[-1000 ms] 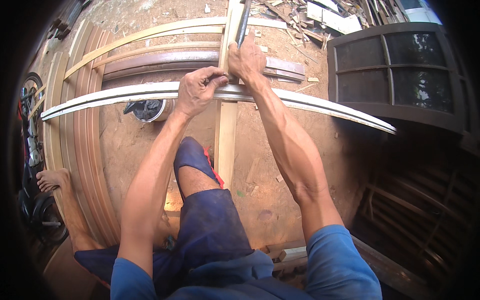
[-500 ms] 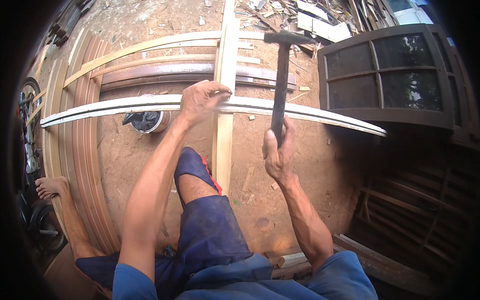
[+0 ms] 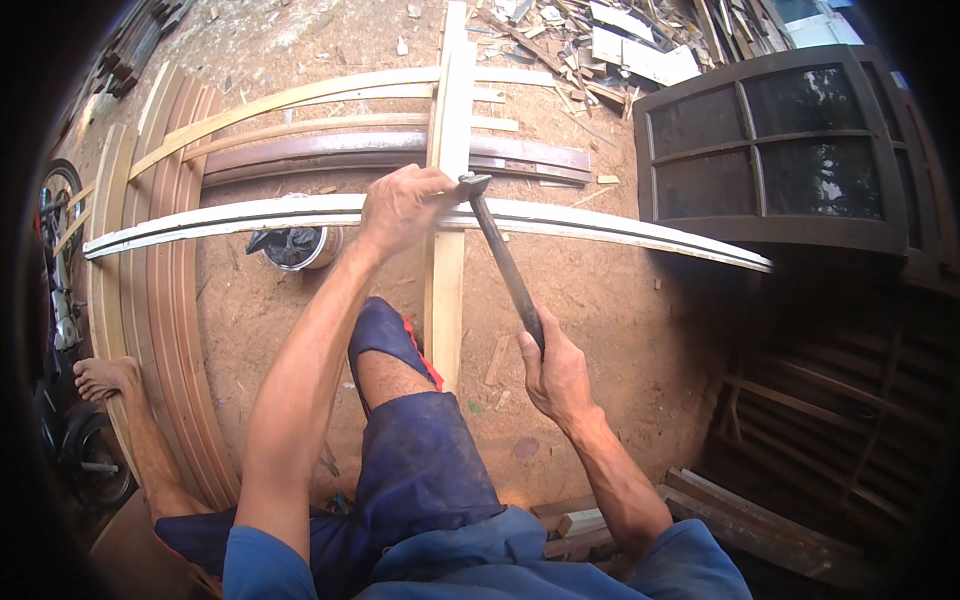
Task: The person assembles a wooden frame by positioning long planks and using a hammer to drive nails into the joints. They repeatedly adjust the planks and hammer nails to secure the structure.
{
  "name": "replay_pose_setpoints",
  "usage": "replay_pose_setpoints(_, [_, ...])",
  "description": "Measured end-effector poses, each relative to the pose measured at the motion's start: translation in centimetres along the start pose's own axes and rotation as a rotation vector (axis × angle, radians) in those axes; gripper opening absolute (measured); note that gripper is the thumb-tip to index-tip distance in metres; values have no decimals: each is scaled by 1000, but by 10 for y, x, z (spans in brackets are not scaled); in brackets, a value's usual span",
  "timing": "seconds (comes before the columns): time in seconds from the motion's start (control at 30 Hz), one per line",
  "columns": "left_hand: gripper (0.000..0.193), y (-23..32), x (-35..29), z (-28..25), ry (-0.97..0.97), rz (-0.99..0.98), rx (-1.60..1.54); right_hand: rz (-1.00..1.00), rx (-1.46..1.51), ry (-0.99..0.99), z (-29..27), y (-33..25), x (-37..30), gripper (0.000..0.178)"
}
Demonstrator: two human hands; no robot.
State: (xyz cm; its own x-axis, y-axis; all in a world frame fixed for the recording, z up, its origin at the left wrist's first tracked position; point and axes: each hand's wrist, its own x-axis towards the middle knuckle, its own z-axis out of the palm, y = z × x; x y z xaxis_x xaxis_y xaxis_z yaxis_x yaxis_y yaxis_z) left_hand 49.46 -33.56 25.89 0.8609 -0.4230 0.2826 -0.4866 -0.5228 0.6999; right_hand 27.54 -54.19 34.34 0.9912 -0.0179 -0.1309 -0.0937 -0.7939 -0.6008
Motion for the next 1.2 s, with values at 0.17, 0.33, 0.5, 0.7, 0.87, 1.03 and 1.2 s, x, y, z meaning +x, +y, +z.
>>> replay_pose_setpoints(0.17, [12,-1,-1,1,-15,-9,-2,20,10,84,-8,-7,-4,39])
replay_pose_setpoints(0.33, [11,0,0,-1,11,35,-4,41,-70,-11,-11,-11,-1,38])
replay_pose_setpoints(0.5, [10,0,0,1,-15,20,26,74,-15,73,-16,-15,-2,38])
replay_pose_setpoints(0.7, [9,-1,0,-1,3,48,2,74,-53,-1,-11,-16,-3,38])
replay_pose_setpoints(0.87, [10,0,0,-2,-46,5,21,36,28,46,-3,-13,-1,38])
replay_pose_setpoints(1.03, [10,-5,-2,1,-42,1,18,116,-34,-38,0,-5,-5,35])
replay_pose_setpoints(1.2, [18,-8,0,7,121,-52,91,159,32,11,7,-5,-20,32])
